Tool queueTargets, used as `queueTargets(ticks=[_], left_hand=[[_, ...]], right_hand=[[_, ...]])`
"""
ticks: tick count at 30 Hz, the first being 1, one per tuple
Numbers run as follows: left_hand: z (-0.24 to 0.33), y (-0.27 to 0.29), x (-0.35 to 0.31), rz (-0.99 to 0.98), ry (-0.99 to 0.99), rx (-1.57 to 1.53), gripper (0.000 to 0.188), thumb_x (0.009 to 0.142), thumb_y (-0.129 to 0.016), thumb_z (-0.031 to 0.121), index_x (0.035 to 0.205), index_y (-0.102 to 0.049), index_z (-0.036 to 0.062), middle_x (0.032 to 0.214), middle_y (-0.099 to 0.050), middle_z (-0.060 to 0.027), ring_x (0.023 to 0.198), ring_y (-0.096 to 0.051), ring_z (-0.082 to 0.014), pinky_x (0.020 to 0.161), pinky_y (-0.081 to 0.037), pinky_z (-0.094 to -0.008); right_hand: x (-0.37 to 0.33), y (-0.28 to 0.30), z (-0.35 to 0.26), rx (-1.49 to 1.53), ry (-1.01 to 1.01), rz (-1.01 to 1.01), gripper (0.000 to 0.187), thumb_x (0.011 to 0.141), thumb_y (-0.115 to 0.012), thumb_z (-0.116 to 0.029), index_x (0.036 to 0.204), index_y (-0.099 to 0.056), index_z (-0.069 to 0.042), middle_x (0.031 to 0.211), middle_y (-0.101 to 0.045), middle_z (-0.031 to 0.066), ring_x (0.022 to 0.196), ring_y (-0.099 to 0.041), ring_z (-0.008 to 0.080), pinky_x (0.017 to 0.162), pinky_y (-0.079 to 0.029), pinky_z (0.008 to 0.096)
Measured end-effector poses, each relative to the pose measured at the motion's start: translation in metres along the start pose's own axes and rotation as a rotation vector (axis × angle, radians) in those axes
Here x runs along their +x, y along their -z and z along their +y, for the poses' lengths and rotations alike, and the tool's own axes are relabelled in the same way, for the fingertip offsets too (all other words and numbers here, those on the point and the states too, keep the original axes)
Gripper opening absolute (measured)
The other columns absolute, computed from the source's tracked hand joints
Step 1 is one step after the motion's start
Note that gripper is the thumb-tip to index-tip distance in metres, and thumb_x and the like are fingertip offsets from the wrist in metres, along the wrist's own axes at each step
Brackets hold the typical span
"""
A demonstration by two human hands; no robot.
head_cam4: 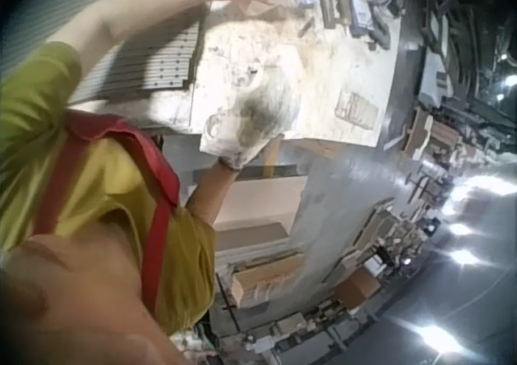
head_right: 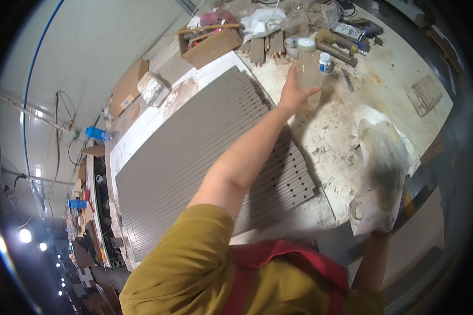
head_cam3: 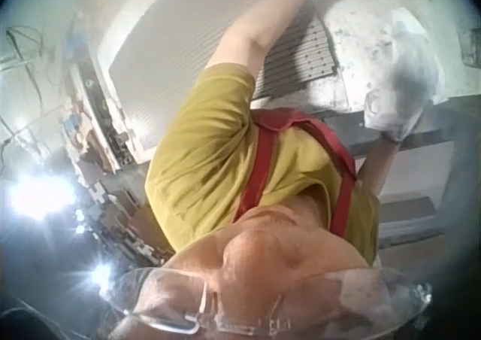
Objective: The person wipes a corrugated board with a cloth. They pour a liquid from a bottle onto the cloth and continue wiping the surface of the board by hand.
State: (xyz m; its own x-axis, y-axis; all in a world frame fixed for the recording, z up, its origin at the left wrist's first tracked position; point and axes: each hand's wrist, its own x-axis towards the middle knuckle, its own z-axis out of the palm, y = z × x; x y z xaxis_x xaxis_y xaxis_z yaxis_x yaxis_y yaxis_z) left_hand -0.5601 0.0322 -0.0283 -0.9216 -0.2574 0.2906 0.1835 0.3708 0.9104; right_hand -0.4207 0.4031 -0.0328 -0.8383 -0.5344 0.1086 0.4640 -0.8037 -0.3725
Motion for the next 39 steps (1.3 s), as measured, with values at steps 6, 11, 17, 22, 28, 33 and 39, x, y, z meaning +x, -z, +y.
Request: queueTargets(ticks=[6, 11, 17, 22, 28, 33, 39], left_hand=[[0.053, 0.163, -0.091, -0.041, 0.010, 0.328, 0.082, 0.084, -0.065, 0.042, 0.145, -0.025, 0.0050, 0.143, -0.037, -0.0217, 0.131, -0.038, -0.0322, 0.104, -0.035, -0.0434], [0.087, 0.307, -0.289, 0.071, 0.264, 0.593, 0.074, 0.087, -0.059, 0.034, 0.145, -0.025, 0.0028, 0.144, -0.036, -0.0226, 0.134, -0.034, -0.0336, 0.110, -0.026, -0.0450], [0.119, 0.312, -0.469, -0.418, 0.286, 0.899, 0.097, 0.064, -0.078, 0.039, 0.140, -0.032, 0.0015, 0.149, -0.026, -0.0211, 0.137, -0.023, -0.0406, 0.109, -0.017, -0.0546], [0.102, 0.320, -0.496, -0.336, 0.312, 1.110, 0.094, 0.063, -0.079, 0.045, 0.138, -0.038, 0.0063, 0.149, -0.024, -0.0223, 0.137, -0.022, -0.0401, 0.108, -0.018, -0.0560], [0.103, 0.320, -0.490, -0.329, 0.253, 1.075, 0.088, 0.065, -0.077, 0.044, 0.137, -0.040, 0.0087, 0.147, -0.027, -0.0236, 0.135, -0.025, -0.0413, 0.105, -0.024, -0.0569], [0.102, 0.324, -0.493, -0.308, 0.272, 1.068, 0.086, 0.066, -0.076, 0.042, 0.137, -0.040, 0.0084, 0.148, -0.026, -0.0232, 0.136, -0.025, -0.0413, 0.106, -0.021, -0.0568], [0.104, 0.322, -0.487, -0.349, 0.291, 1.076, 0.088, 0.066, -0.076, 0.044, 0.138, -0.039, 0.0077, 0.148, -0.024, -0.0237, 0.136, -0.024, -0.0417, 0.107, -0.020, -0.0569]], right_hand=[[0.025, -0.094, 0.013, -0.463, 0.100, 0.318, 0.052, 0.099, -0.037, -0.037, 0.135, -0.040, 0.001, 0.131, -0.050, 0.0169, 0.116, -0.053, 0.0253, 0.100, -0.042, 0.0378], [0.061, -0.173, 0.093, -1.060, -0.150, -0.120, 0.031, 0.083, -0.060, -0.024, 0.106, -0.054, -0.005, 0.107, -0.056, 0.0128, 0.096, -0.055, 0.0273, 0.082, -0.046, 0.0382], [0.029, -0.162, 0.339, -1.982, 0.231, -0.972, 0.037, 0.082, -0.059, -0.036, 0.108, -0.059, -0.011, 0.115, -0.057, 0.0106, 0.115, -0.050, 0.0265, 0.098, -0.039, 0.0435], [0.125, -0.162, 0.246, -2.157, -0.325, 0.185, 0.018, 0.085, -0.055, -0.020, 0.097, -0.059, -0.008, 0.095, -0.064, 0.0146, 0.082, -0.064, 0.0300, 0.073, -0.052, 0.0428], [0.062, -0.201, 0.347, -2.585, -0.495, -0.304, 0.026, 0.086, -0.052, -0.027, 0.106, -0.061, -0.013, 0.100, -0.064, 0.0158, 0.095, -0.062, 0.0320, 0.086, -0.048, 0.0437], [0.093, -0.158, 0.325, -2.388, -0.030, -0.252, 0.035, 0.090, -0.050, -0.025, 0.119, -0.054, -0.005, 0.112, -0.060, 0.0189, 0.106, -0.058, 0.0291, 0.089, -0.047, 0.0387], [0.099, -0.172, 0.348, -2.489, -0.108, -0.302, 0.021, 0.087, -0.050, -0.021, 0.097, -0.058, -0.004, 0.086, -0.064, 0.0167, 0.081, -0.063, 0.0350, 0.072, -0.049, 0.0460]])
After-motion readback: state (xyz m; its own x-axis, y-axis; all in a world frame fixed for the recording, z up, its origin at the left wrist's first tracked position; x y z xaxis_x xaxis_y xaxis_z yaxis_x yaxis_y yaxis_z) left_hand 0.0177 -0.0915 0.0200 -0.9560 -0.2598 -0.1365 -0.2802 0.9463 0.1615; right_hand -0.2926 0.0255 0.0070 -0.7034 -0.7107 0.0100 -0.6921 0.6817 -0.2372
